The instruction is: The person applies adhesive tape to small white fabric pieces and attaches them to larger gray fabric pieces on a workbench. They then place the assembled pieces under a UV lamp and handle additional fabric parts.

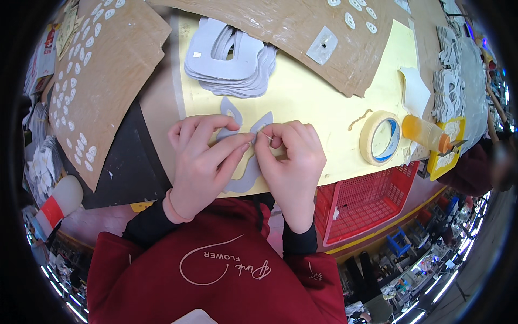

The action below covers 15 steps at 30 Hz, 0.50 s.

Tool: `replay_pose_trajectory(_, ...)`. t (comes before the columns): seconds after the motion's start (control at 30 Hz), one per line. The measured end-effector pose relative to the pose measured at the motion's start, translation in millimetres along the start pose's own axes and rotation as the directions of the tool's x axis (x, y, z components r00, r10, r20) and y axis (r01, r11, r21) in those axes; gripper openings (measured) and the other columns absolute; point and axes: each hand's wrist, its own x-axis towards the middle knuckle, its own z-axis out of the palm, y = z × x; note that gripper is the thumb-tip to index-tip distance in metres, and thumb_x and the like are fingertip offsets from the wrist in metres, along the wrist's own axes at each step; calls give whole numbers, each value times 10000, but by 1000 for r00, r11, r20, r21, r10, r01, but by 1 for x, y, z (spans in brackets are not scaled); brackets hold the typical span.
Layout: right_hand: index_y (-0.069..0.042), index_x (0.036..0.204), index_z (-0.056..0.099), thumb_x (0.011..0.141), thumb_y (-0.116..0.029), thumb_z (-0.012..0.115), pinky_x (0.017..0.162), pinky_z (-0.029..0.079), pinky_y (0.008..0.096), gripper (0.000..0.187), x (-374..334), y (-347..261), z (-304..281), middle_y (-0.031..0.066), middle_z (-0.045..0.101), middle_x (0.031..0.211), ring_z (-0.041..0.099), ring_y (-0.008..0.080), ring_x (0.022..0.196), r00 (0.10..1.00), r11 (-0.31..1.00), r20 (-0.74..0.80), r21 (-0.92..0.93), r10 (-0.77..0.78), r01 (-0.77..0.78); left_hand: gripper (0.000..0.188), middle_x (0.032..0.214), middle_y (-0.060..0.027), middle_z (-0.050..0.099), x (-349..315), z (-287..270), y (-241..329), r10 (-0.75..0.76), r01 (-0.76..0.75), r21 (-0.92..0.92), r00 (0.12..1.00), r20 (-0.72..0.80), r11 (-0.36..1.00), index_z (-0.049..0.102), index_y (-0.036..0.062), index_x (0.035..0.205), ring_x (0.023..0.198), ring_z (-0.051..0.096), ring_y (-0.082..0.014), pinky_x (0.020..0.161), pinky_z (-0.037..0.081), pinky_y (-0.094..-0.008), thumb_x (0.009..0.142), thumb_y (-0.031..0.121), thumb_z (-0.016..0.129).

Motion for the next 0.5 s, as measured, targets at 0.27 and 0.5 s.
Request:
replay_pose_trajectory(0.27, -33, 795, 662, 736, -6, 738, 600, 448, 308, 100, 0, 1, 0, 40, 586, 705, 547, 184, 665, 999, 997, 5, 55, 47, -47, 148, 1037, 16, 601, 0, 1, 1, 11, -11, 23, 1000, -14, 1000, 724, 135, 945, 992, 540, -193, 903, 304, -427, 798, 156, 734)
replay_pose_trajectory(0.5, 2, 835, 672, 792, -13, 728, 605, 435, 263, 73, -1, -1, -9, 31, 608, 729, 538, 121, 669, 975, 963, 95, 160, 202, -215, 167, 1059, 17, 582, -2, 0, 0, 33, -32, 30, 999, -13, 999, 720, 148, 957, 1014, 527, -191, 923, 304, -434, 791, 159, 723)
